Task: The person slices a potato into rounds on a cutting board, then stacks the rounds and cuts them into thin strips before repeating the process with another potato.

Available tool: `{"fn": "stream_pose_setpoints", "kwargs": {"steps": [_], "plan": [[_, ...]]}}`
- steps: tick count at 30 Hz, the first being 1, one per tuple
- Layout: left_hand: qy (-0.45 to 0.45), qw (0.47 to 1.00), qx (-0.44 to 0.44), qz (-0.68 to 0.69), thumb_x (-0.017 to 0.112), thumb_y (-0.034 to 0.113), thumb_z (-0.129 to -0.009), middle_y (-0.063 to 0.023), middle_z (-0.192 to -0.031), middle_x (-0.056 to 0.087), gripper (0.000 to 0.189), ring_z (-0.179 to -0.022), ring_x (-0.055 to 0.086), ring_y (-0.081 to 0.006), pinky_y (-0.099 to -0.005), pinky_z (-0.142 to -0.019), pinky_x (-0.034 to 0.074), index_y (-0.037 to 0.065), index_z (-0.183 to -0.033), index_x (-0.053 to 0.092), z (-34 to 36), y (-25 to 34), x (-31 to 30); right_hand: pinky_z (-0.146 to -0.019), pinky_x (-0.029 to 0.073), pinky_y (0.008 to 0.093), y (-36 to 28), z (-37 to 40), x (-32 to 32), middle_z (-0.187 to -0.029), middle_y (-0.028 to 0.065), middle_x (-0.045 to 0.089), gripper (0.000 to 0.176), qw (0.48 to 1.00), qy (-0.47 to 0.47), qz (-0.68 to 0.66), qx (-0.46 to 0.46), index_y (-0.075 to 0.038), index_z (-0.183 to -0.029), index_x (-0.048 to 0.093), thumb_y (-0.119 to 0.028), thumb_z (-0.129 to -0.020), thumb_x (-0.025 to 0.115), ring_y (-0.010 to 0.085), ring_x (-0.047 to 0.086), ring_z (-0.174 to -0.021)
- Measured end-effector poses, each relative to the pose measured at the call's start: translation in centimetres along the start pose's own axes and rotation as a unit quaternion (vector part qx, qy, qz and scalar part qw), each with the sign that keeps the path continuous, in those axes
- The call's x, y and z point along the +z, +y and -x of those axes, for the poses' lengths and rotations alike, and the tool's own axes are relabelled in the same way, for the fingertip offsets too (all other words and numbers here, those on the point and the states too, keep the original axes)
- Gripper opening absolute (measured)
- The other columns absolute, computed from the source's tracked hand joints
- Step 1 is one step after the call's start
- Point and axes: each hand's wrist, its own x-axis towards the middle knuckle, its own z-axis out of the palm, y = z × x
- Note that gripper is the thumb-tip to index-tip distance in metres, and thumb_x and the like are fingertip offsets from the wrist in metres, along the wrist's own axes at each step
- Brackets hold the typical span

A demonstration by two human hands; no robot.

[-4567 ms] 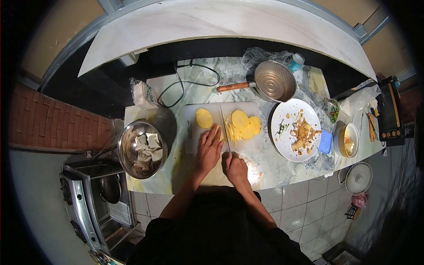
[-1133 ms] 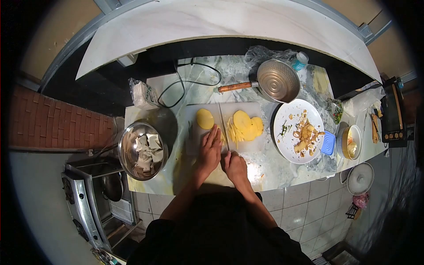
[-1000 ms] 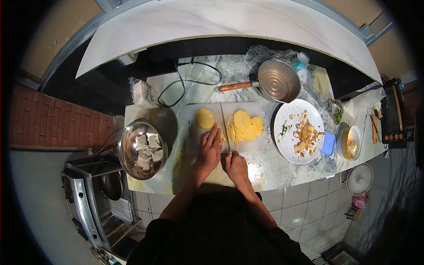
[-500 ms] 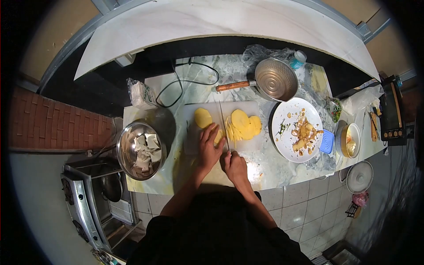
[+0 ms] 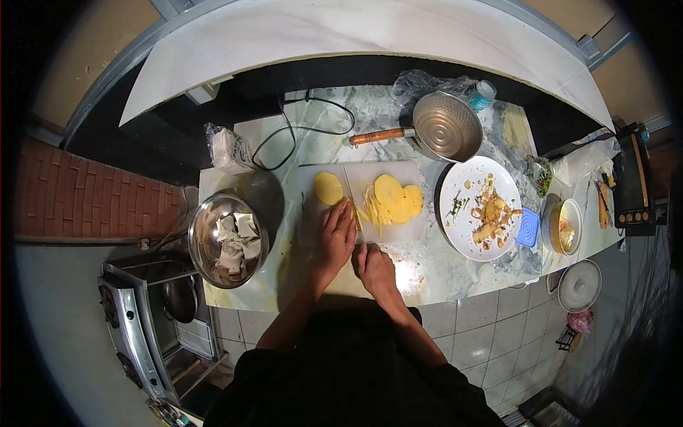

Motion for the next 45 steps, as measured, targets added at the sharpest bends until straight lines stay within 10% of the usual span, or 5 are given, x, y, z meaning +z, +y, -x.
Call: {"fn": "stream_pose_setpoints", "kwargs": {"steps": [45], "plan": [[-0.002,1.0,0.013,-0.005,0.058,0.005,-0.083,-0.0181,-0.129,0.05,0.038,-0.113,0.049,-0.0352,-0.0401,-0.097,0.04,-0.007,-0.119,0.056,0.2,-0.1,-0.1,-0.062,0.049,0.0525,1.0,-0.4,-0.2,-0.07,0.0298,0.061,0.036,0.998,0.017,0.057,0.02,0.005,-0.084,0.059,-0.026,-0.094,0.044,0.0471,0.06,-0.067]]}}
